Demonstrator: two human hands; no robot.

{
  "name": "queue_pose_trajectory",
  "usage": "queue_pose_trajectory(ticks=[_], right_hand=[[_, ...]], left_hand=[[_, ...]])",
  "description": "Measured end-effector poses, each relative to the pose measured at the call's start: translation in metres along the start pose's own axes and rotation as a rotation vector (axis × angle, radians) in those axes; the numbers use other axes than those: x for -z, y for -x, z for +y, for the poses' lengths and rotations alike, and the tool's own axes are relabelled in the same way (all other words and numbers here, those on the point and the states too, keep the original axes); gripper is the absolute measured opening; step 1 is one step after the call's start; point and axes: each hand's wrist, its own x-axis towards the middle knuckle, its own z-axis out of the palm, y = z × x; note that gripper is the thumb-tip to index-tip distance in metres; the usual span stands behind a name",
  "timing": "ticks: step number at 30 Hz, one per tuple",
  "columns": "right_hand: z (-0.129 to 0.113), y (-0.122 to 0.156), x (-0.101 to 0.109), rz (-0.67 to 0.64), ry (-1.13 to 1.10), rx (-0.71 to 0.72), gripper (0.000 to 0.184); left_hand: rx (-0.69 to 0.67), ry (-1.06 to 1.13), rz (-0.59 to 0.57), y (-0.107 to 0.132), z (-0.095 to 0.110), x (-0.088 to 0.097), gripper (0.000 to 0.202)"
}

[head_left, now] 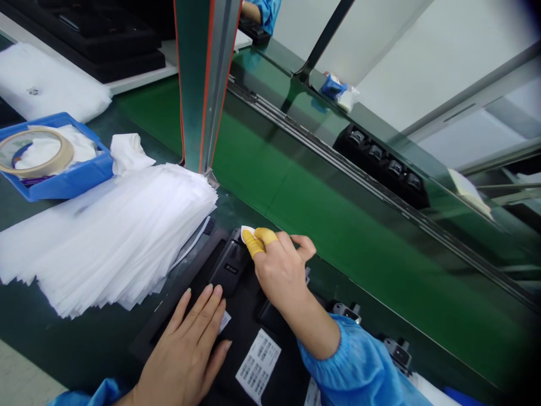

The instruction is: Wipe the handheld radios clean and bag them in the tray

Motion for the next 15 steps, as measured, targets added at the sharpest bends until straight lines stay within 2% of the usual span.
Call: queue_pose_trajectory(ticks=[4, 9, 12, 15], right_hand=[[-0.004, 0.000, 0.000, -0.018, -0.040, -0.006, 0.026], [0.011, 0.018, 0.009, -0.053, 0.016, -0.049, 0.029], [0.017, 0.021, 0.012, -0.033, 0.046, -0.055, 0.028], [0.014, 0.017, 0.011, -0.001, 0.004, -0.018, 0.025]], left_hand=[[0.042, 0.025, 0.034, -0.001, 0.004, 0.000, 0.037], [0.175, 0.108, 0.121, -0.002, 0.011, -0.004, 0.038], [0.178, 0.130, 0.123, -0.002, 0.013, -0.006, 0.038], [0.174, 0.138, 0.127, -0.002, 0.013, -0.005, 0.038]])
